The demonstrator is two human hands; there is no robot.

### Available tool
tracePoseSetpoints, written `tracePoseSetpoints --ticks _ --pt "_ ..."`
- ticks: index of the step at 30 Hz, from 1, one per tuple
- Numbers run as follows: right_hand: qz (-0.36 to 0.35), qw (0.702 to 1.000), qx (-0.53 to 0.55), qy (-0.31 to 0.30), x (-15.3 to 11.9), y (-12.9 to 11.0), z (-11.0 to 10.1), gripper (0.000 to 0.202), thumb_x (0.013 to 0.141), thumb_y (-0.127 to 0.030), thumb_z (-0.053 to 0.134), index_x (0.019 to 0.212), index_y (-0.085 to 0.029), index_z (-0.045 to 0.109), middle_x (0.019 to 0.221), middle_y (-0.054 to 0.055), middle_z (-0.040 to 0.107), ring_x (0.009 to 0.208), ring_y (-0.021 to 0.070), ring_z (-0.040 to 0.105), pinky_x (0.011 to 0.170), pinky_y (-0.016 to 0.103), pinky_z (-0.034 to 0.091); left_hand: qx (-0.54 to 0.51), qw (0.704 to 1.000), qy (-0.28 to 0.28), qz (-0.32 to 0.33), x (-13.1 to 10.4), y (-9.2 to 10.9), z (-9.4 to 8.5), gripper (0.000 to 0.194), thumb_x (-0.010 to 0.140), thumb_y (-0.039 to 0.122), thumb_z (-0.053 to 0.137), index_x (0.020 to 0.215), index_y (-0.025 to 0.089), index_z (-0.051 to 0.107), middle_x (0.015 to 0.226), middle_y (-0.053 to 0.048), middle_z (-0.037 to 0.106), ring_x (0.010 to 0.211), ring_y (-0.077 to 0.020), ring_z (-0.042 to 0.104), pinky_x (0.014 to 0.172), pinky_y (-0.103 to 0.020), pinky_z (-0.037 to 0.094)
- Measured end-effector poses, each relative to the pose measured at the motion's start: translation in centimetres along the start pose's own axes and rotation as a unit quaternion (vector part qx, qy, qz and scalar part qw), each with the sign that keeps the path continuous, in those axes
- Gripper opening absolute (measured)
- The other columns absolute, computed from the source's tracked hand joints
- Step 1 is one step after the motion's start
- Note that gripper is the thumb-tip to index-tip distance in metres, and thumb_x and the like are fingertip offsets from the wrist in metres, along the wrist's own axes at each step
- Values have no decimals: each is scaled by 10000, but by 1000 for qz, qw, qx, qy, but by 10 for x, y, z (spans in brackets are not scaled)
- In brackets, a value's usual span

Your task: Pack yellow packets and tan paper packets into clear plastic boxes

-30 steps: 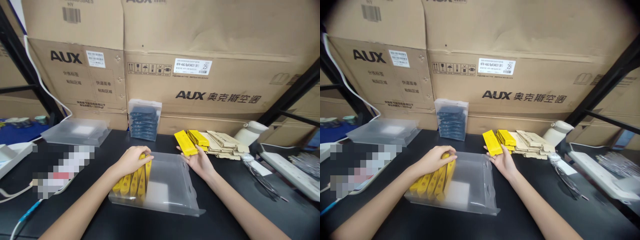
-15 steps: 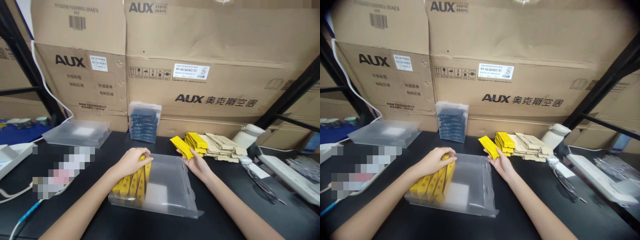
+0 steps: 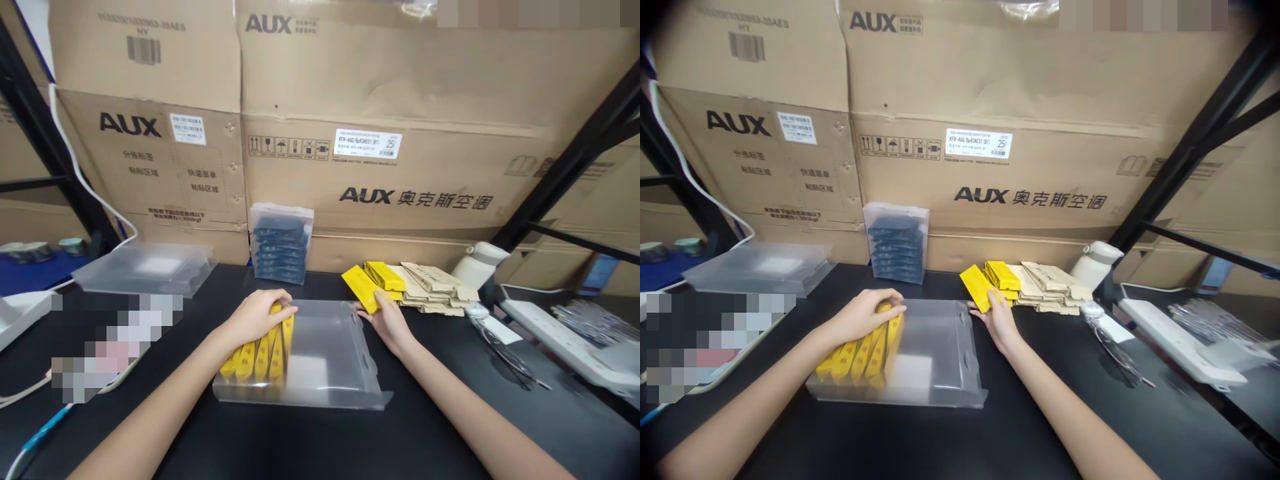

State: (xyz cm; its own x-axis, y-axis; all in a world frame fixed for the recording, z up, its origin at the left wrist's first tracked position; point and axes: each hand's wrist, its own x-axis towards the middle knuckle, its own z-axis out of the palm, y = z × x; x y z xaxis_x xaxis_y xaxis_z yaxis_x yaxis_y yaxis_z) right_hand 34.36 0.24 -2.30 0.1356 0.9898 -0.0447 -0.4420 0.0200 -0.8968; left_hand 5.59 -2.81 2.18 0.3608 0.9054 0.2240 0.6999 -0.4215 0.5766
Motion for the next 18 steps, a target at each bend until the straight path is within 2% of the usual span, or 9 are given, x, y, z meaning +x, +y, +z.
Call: tracePoseSetpoints --ticks 5,9,13,16,18 --pt "-55 996 -29 62 -1 -1 -3 259 754 -218 578 1011 -209 547 894 10 694 632 152 685 496 241 553 1 1000 6 5 1 -2 1 334 815 520 489 930 251 649 941 -7 709 919 -212 633 797 -291 445" --pt "-114 986 -57 108 0 -3 -6 259 640 -208 686 881 -166 602 862 16 682 548 107 630 409 173 493 15 1000 21 -8 4 -5 -1 355 813 527 476 930 242 652 941 -23 710 901 -221 638 800 -303 452" --pt "-190 966 -98 144 1 -7 -9 254 590 -240 759 773 -141 615 657 1 644 426 75 520 329 164 406 28 999 36 -19 5 -7 -2 356 817 527 467 927 243 652 957 -25 712 914 -227 642 797 -309 462" --pt "-207 953 -145 168 -1 -10 -10 209 623 -267 729 712 -139 590 488 -27 569 324 68 431 280 183 342 38 998 49 -32 5 -10 -2 364 815 528 471 939 238 652 987 -38 711 948 -240 641 806 -311 464" --pt "-205 952 -161 161 -3 -12 -9 183 640 -260 698 681 -148 560 434 -46 527 281 57 386 265 181 303 45 997 55 -37 6 -11 -2 364 816 526 470 937 236 653 988 -42 713 954 -243 641 808 -311 464"
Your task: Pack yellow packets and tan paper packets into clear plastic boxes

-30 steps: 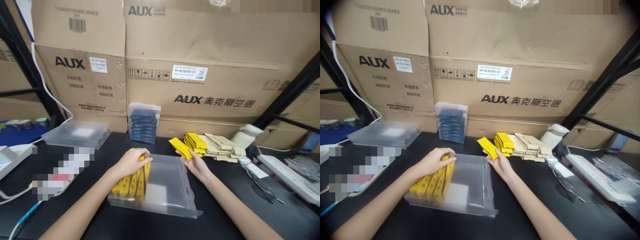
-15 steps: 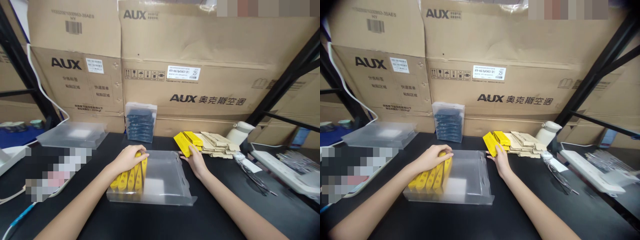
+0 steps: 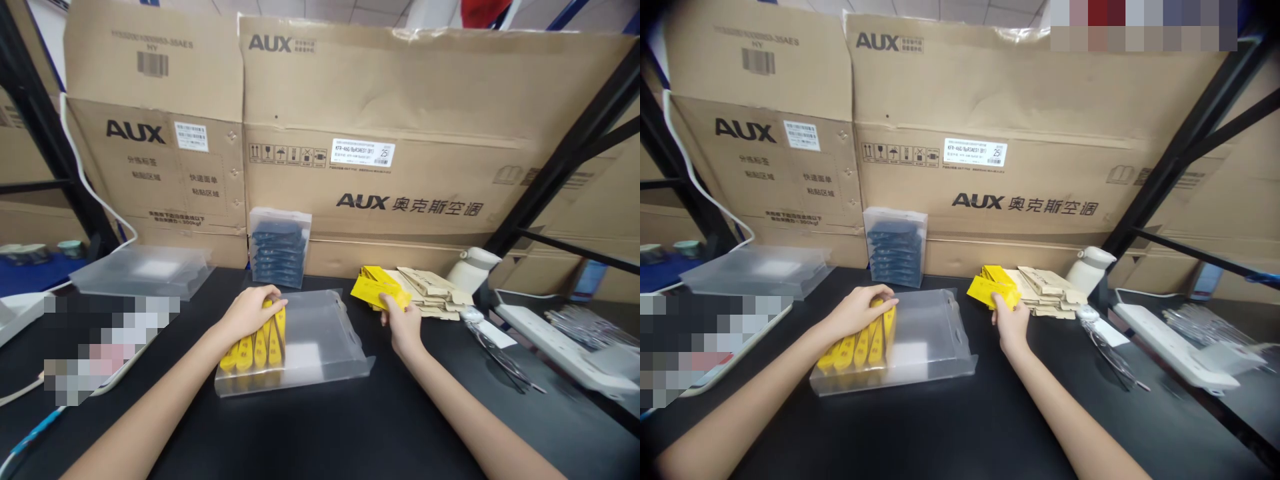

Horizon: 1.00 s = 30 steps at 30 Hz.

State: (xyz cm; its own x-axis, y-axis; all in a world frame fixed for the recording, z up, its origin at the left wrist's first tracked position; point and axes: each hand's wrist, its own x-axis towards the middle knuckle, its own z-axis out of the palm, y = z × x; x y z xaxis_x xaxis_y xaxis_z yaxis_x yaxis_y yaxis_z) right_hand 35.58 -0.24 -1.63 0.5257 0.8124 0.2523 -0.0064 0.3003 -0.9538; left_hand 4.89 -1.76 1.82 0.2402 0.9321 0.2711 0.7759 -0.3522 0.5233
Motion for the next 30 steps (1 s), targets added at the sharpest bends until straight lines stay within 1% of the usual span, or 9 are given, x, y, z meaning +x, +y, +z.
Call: tracePoseSetpoints --ticks 4,12,14,18,20,22,26,28,30 --pt "41 996 17 -75 -3 -7 1 178 630 -231 665 646 -169 499 392 -85 459 243 35 325 264 171 257 10 1000 1 -1 2 -3 0 361 820 530 461 920 241 652 976 -34 716 942 -243 645 795 -307 465" --pt "152 972 37 -176 7 -7 -6 136 594 -216 611 595 -158 487 385 -46 496 225 19 259 259 168 227 14 999 1 -30 3 -6 -1 399 814 551 445 960 239 646 1032 -47 703 980 -258 631 817 -331 459" --pt "171 966 43 -190 8 -5 -7 126 594 -218 602 593 -156 493 394 -36 515 226 19 258 257 167 226 12 999 0 -30 3 -6 -2 405 813 555 442 965 241 646 1038 -48 701 982 -257 630 819 -334 460" --pt "194 959 58 -200 7 -2 -6 124 606 -225 582 577 -165 477 360 -55 472 225 21 244 262 164 230 15 999 -4 -28 3 -6 -2 400 816 546 443 976 240 646 1039 -49 701 983 -253 630 820 -330 464" --pt "207 954 65 -205 6 -3 -6 113 619 -231 565 589 -166 478 384 -42 503 230 21 244 263 165 234 17 999 -3 -31 3 -6 -2 397 817 540 448 980 238 647 1044 -50 700 990 -251 628 829 -325 464" --pt "219 950 72 -213 6 -5 -6 102 641 -243 548 616 -162 490 421 -27 540 237 22 251 263 165 236 23 999 -4 -32 3 -5 -2 393 819 536 448 980 238 647 1047 -49 700 993 -249 628 830 -321 464" --pt "235 937 85 -242 6 -11 -5 94 680 -243 546 668 -153 523 415 -37 530 246 38 287 273 172 278 32 999 -11 -38 2 -3 -3 394 823 537 441 983 241 645 1049 -49 697 991 -254 627 814 -325 465" --pt "245 931 88 -258 5 -13 -4 91 690 -228 557 710 -139 554 475 -13 584 263 48 346 294 182 335 31 999 -13 -37 2 -4 -3 398 821 542 441 974 238 647 1047 -52 696 989 -258 625 814 -327 465" --pt "263 916 99 -288 2 -15 -3 124 705 -211 572 790 -122 590 603 29 661 315 65 441 337 194 406 30 999 -10 -33 3 -5 -3 404 820 547 441 971 233 646 1037 -56 697 983 -258 625 820 -329 464"
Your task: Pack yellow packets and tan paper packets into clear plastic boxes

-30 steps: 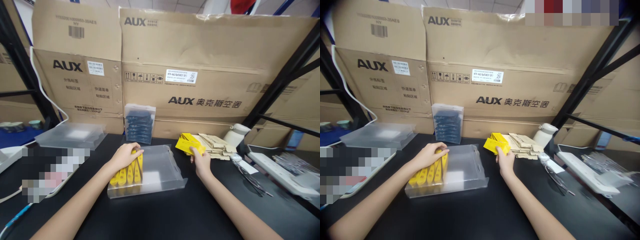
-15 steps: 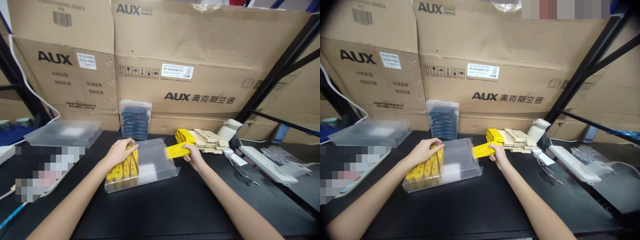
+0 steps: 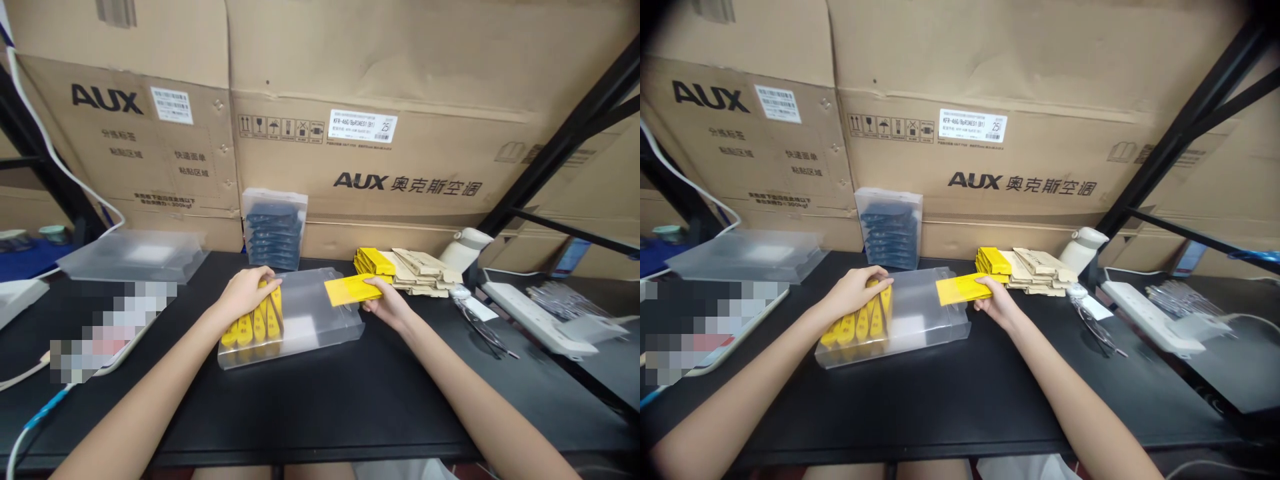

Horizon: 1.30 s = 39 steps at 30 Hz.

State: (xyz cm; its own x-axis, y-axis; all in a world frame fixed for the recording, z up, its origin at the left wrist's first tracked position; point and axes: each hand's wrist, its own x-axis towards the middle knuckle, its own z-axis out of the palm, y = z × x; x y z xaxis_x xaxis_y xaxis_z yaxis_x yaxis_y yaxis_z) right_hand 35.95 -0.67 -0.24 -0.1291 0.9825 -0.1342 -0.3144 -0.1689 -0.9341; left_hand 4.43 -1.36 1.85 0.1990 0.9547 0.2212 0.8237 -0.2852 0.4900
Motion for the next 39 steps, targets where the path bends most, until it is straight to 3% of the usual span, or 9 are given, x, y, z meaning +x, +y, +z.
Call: tracePoseSetpoints --ticks 4,8,10,16,23,30,33,36,39 --pt "48 991 21 -122 -5 5 5 248 726 -164 626 970 -118 616 856 89 711 615 144 661 527 225 535 6 1000 -1 0 2 -1 1 397 818 549 443 971 241 643 1030 -53 699 974 -250 630 829 -322 462" --pt "66 980 13 -187 -12 5 10 323 744 -156 655 1062 -132 604 1034 113 687 890 199 682 814 341 546 13 1000 -13 -2 3 1 1 390 817 550 444 970 249 640 1035 -46 699 971 -252 632 824 -323 462" --pt "67 978 -3 -196 -16 0 11 334 755 -162 656 1083 -142 603 1070 114 677 940 207 670 861 370 529 14 1000 -16 0 3 2 1 382 817 545 445 969 251 637 1040 -39 699 973 -255 631 814 -327 462" --pt "61 979 -81 -174 -19 -10 5 353 740 -153 677 1087 -167 615 1057 80 681 959 186 658 834 347 543 17 1000 -18 10 3 3 1 362 825 532 437 952 256 634 1049 -27 698 973 -246 632 780 -316 461" --pt "33 966 -127 -221 -15 7 8 361 757 -189 674 1112 -157 620 1106 78 664 976 138 642 871 250 503 2 1000 -15 25 2 2 0 373 831 534 428 952 248 635 1034 -32 700 967 -245 631 797 -325 457" --pt "-91 968 -203 -119 -10 33 24 384 701 -301 714 1052 -166 636 927 47 694 767 159 664 680 282 556 -3 1000 -22 18 -9 7 -2 392 841 511 430 998 226 650 1063 -58 695 1002 -274 621 858 -355 454" --pt "-149 947 -263 -107 -9 38 26 372 688 -332 718 1002 -146 644 881 55 685 698 159 633 613 276 538 -87 996 14 29 -10 8 -6 402 851 494 435 1050 215 646 1107 -63 682 1053 -256 605 936 -354 427" --pt "-184 928 -307 -104 -13 38 29 324 714 -360 691 948 -144 636 876 60 669 686 161 607 603 277 514 -260 963 71 14 -4 2 -11 413 847 490 460 1066 184 631 1161 -84 659 1109 -228 584 997 -339 396" --pt "-199 916 -336 -95 -15 37 31 309 732 -373 666 940 -154 601 862 49 649 681 160 591 599 273 490 -350 935 52 -28 0 -12 -18 413 768 507 576 981 158 634 1057 -108 698 1077 -242 606 985 -355 411"
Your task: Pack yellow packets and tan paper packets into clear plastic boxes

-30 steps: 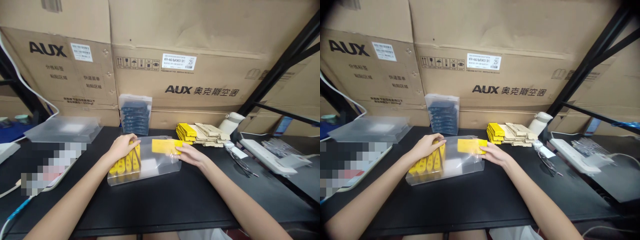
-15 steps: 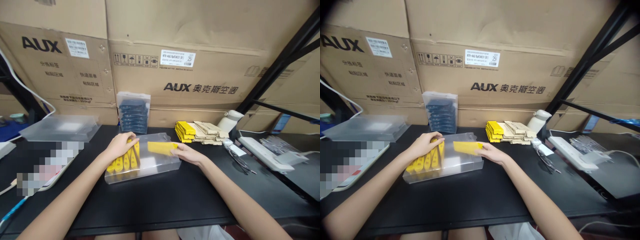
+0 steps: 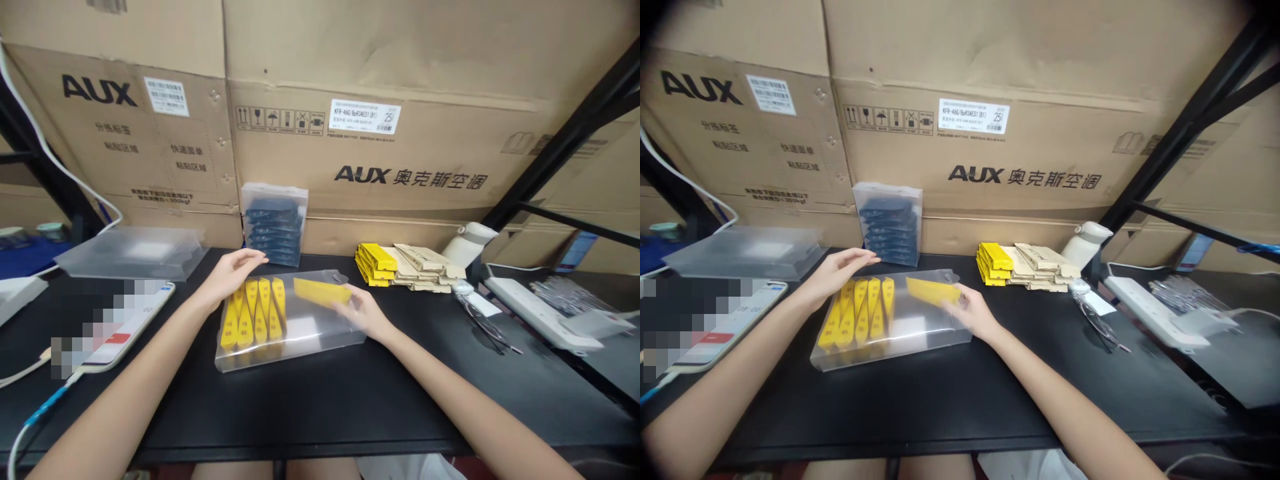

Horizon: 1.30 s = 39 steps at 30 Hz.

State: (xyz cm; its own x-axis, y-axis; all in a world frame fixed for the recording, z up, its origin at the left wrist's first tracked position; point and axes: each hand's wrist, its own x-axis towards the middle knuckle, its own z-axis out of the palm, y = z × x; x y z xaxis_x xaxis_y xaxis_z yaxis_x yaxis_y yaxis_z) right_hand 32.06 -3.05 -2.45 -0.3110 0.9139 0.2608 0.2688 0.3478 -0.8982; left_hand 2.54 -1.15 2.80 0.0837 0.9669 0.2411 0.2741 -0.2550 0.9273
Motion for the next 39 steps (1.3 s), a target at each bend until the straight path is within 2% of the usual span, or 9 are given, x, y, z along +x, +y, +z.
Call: tracePoseSetpoints --ticks 4,6,8,12,15,17,22,30,39 --pt "-12 997 -59 41 1 2 -5 279 702 -345 682 876 -165 559 810 25 612 681 150 558 607 260 459 75 990 -91 -81 1 -6 -19 541 582 504 743 995 169 644 951 -84 715 962 -270 642 865 -363 482" --pt "-6 995 -72 71 2 6 -9 284 671 -347 701 821 -172 535 768 11 595 658 142 540 587 248 442 137 973 -148 -115 -1 -7 -24 507 569 523 738 951 195 677 944 -65 711 931 -276 643 802 -344 493" --pt "11 994 -61 85 4 9 -11 321 630 -363 728 775 -181 507 720 -8 580 613 130 523 551 237 424 158 967 -156 -120 -2 -8 -24 451 582 530 722 899 210 695 930 -52 708 931 -272 636 756 -313 489" --pt "79 995 14 61 6 9 -9 386 515 -373 793 678 -176 504 672 -11 590 589 145 547 541 256 439 107 980 -97 -140 -1 -13 -11 453 555 511 744 871 193 686 895 -49 701 901 -258 640 726 -298 485" --pt "124 987 82 56 6 3 -7 380 486 -367 811 668 -163 548 693 12 624 616 169 580 576 287 467 46 987 -42 -150 1 -18 2 461 524 482 777 860 188 664 861 -36 694 876 -234 644 744 -294 487" --pt "136 983 113 51 5 0 -8 374 489 -360 815 677 -162 560 703 12 633 634 166 588 599 287 472 10 987 -28 -159 1 -19 8 460 512 469 792 849 188 655 844 -30 691 852 -221 647 743 -291 489" --pt "144 981 114 -65 2 -6 -13 350 557 -366 791 741 -140 596 743 11 625 668 142 580 616 259 457 -19 985 -39 -167 0 -20 13 455 514 461 799 849 188 655 838 -30 690 837 -217 649 740 -298 491" --pt "42 956 90 -275 -7 -31 -10 325 613 -331 776 650 -150 508 925 20 576 874 163 552 778 291 439 -33 982 -34 -185 -8 -13 28 432 508 444 808 803 178 638 798 -28 683 782 -199 649 693 -280 484" --pt "7 941 59 -333 -16 -36 -3 202 686 -268 737 777 -145 605 1115 64 518 964 176 558 841 326 462 -44 979 -55 -191 -10 -7 36 404 498 425 819 768 179 644 762 -13 676 770 -188 653 694 -271 490"
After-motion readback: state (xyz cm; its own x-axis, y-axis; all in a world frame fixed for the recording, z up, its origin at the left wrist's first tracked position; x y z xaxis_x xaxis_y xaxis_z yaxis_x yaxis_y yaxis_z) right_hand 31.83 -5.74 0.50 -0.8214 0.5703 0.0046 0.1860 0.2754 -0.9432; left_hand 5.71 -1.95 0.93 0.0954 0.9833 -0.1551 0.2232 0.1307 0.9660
